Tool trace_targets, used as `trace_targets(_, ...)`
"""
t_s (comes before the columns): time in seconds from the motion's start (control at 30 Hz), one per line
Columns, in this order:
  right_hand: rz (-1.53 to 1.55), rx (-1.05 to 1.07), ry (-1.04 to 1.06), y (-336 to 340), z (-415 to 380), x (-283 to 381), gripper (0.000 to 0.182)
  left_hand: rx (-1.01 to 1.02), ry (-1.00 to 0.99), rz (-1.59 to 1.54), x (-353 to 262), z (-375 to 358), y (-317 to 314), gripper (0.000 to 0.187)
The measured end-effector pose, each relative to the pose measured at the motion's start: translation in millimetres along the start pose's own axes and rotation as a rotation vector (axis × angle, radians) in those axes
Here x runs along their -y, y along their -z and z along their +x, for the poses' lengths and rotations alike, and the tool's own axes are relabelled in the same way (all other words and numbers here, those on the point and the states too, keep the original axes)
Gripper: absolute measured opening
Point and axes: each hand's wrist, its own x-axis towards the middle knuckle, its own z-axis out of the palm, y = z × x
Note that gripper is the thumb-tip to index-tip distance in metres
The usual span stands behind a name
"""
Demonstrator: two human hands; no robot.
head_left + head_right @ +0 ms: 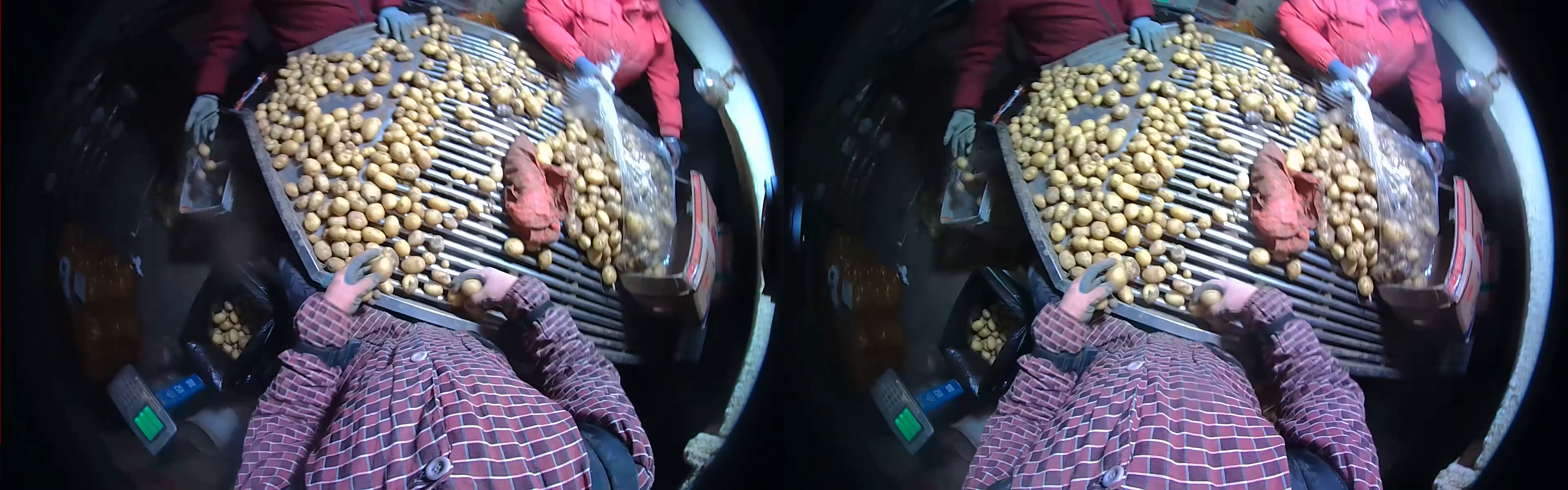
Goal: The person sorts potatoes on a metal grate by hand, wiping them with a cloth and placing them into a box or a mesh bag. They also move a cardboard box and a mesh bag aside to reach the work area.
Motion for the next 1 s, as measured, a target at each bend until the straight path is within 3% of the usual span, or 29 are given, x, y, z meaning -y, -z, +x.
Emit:
trace_targets(0.07, 0.220, -0.147, -0.310, 7.9, -18.4, 28.8, 0.047, -0.046, 0.138, -0.222, -18.2, -19.2, 16.3, 0.051)
trace_targets(0.13, 0.604, -0.143, -0.048, 7.9, -19.4, 21.9, 0.055, -0.132, 0.125, -0.377, -24.8, -28.7, 16.2, 0.054)
trace_targets(0.2, 0.854, -0.237, 0.050, -2.7, -17.1, 30.7, 0.062, -0.113, 0.127, -0.417, -19.7, -23.1, 12.5, 0.050)
trace_targets(0.27, 0.905, -0.218, 0.120, -13.8, -2.7, 50.5, 0.066, -0.046, 0.159, -0.438, -14.3, -11.7, 1.0, 0.049)
trace_targets(0.3, 0.942, -0.171, 0.142, -17.2, 8.1, 57.6, 0.065, 0.098, 0.143, -0.484, -18.4, -5.1, -9.8, 0.049)
trace_targets(0.33, 0.977, -0.122, 0.165, -22.1, 17.7, 65.9, 0.064, 0.081, 0.182, -0.511, -21.9, -1.6, -27.1, 0.051)
trace_targets(0.37, 0.933, -0.122, 0.168, -31.2, 19.7, 88.8, 0.064, 0.090, 0.089, -0.361, 12.8, 16.4, -26.2, 0.048)
trace_targets(0.43, 0.885, -0.135, 0.155, -31.6, 34.7, 78.2, 0.062, 0.160, 0.163, -0.504, 2.1, 27.0, -36.3, 0.047)
trace_targets(0.47, 0.929, -0.126, 0.164, -32.6, 39.3, 82.2, 0.061, 0.223, 0.329, -0.797, -13.1, 25.1, -36.6, 0.049)
trace_targets(0.53, 0.759, -0.168, 0.138, -31.6, 44.4, 88.7, 0.055, 0.190, 0.359, -0.860, 5.3, 33.3, -26.6, 0.052)
trace_targets(0.6, 0.285, -0.205, 0.214, -23.6, 69.7, 60.9, 0.051, 0.074, 0.335, -0.882, 33.3, 38.5, -17.6, 0.052)
trace_targets(0.63, 0.466, -0.158, 0.036, -33.3, 69.2, 86.1, 0.048, -0.066, 0.350, -0.931, 36.8, 38.4, -14.0, 0.050)
trace_targets(0.67, 0.305, -0.169, 0.009, -39.6, 76.8, 103.6, 0.049, -0.012, 0.366, -0.906, 10.3, 21.0, -9.6, 0.049)
trace_targets(0.73, 0.390, -0.124, -0.186, -63.8, 95.1, 149.4, 0.048, -0.061, 0.218, -0.965, 18.4, 7.5, 12.6, 0.048)
trace_targets(0.77, 0.336, -0.038, -0.161, -69.6, 117.0, 146.7, 0.049, -0.128, 0.129, -0.934, 18.2, -3.7, 25.3, 0.048)
trace_targets(0.8, 0.303, 0.022, 0.036, -87.7, 144.0, 145.7, 0.049, -0.288, 0.112, -0.920, -3.0, -24.4, 34.7, 0.050)
trace_targets(0.87, 0.247, 0.099, 0.017, -132.4, 181.1, 185.4, 0.045, -0.291, -0.014, -1.009, 13.3, -47.9, 93.5, 0.055)
trace_targets(0.9, 0.213, 0.171, 0.178, -161.3, 223.1, 176.5, 0.047, -0.415, -0.085, -0.951, 0.2, -72.8, 113.8, 0.059)
trace_targets(0.93, -0.015, 0.082, 0.221, -190.8, 223.0, 215.7, 0.051, -0.532, -0.143, -0.893, -10.6, -101.1, 130.8, 0.064)
trace_targets(1.0, -0.563, 0.230, 0.723, -234.0, 266.3, 206.1, 0.067, -0.737, -0.178, -0.854, 2.4, -143.7, 184.5, 0.071)
